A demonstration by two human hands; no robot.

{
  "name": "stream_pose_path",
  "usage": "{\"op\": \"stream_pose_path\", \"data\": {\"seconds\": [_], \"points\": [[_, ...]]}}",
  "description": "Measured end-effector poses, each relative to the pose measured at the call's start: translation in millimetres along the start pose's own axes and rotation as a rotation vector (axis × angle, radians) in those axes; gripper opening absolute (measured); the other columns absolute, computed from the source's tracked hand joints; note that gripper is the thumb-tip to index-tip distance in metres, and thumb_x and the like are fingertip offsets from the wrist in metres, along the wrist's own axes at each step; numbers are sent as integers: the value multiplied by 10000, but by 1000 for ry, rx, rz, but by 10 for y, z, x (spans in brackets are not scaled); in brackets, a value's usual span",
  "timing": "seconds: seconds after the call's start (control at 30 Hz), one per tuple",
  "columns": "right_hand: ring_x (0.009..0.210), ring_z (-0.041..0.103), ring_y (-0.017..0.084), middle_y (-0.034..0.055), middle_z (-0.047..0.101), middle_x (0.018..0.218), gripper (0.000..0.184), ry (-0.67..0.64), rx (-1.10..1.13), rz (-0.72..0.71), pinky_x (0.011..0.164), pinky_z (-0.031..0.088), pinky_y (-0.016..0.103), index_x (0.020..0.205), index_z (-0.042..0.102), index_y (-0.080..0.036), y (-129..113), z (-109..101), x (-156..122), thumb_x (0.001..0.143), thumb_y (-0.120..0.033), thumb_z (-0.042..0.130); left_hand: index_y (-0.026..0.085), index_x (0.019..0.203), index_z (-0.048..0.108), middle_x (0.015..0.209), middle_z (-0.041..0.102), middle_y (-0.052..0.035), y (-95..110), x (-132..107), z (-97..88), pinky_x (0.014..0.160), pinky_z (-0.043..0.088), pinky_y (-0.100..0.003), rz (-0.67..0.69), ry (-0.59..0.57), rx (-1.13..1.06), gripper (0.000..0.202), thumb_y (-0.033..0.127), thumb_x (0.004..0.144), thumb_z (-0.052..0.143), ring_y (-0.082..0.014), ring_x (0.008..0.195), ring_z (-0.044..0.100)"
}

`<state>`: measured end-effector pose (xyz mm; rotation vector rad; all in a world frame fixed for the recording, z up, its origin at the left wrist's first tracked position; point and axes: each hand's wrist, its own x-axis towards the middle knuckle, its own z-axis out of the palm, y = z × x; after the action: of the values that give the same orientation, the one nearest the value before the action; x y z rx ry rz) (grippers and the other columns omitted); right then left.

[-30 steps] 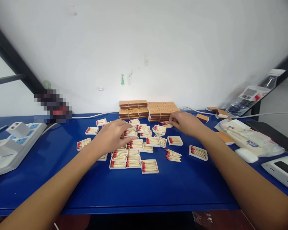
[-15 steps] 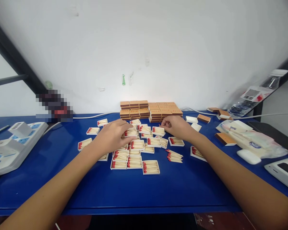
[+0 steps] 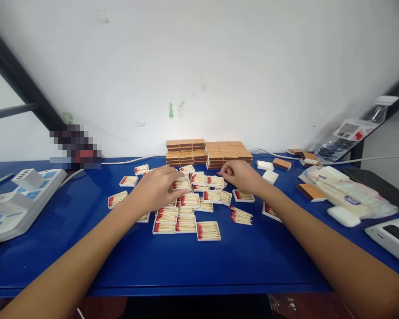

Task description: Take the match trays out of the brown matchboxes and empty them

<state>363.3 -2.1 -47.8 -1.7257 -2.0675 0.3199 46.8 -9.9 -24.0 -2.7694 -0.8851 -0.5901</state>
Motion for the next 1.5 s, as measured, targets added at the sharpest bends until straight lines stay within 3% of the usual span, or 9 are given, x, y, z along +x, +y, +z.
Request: {"op": "stream_pose_path", "data": {"seconds": [0.13,0.27,0.57,0.73,0.9,1.2,1.37,1.5], "points": [[607,521,164,22,643,682,232,-14,45,-14,589,363,324,833,679,-212,149,-212,-21,989,-375,629,148,1213,734,1111,783,-140,-5,-4,-1,814,601,-409,-22,-4,-9,425,523,1015,699,-299,1019,737],[613,508,170,26,640,673,266,-204,-80,6,591,365,333,792,661,-221,312,-395,-68,965,-423,664,139,1216,740,1101,783,-147,-14,-7,7,809,602,-415,-14,-1,-11,448,539,1023,678,-297,1008,734],[700,615,198,66,732,791,254,-210,-102,70,630,419,346,820,684,-219,245,-415,-105,939,-441,656,145,1234,741,1097,786,-141,5,-7,-16,811,593,-404,-26,-5,-13,447,535,1023,684,-292,1013,733],[683,626,205,55,715,755,244,-313,-189,135,607,419,351,790,712,-225,362,-508,-123,864,-457,728,142,1230,742,1091,783,-147,-3,0,-8,821,594,-415,-18,-5,-10,444,529,1017,694,-302,1025,729],[716,626,207,54,735,783,101,-357,-146,86,641,447,349,790,733,-229,404,-465,-108,827,-320,709,150,1202,743,1065,781,-139,3,-2,-13,793,585,-394,-10,4,-11,425,532,1029,672,-287,990,729],[722,642,212,66,745,805,196,-183,-104,45,643,451,356,836,691,-225,368,-355,-73,918,-400,658,151,1195,737,1039,778,-132,-5,-6,-17,786,582,-390,-4,2,1,431,542,1025,675,-287,983,727],[687,628,201,71,731,777,270,-228,-91,17,607,438,334,837,699,-217,295,-353,-91,895,-478,731,159,1198,739,1062,779,-136,4,-5,-27,792,580,-388,-8,5,-4,431,548,1027,668,-285,992,724],[692,625,196,58,731,776,172,-263,-81,19,617,431,330,867,708,-209,294,-316,-79,928,-370,699,160,1206,740,1087,780,-141,16,-2,-34,806,584,-395,-18,-12,-13,413,526,1027,675,-289,1010,725]]}}
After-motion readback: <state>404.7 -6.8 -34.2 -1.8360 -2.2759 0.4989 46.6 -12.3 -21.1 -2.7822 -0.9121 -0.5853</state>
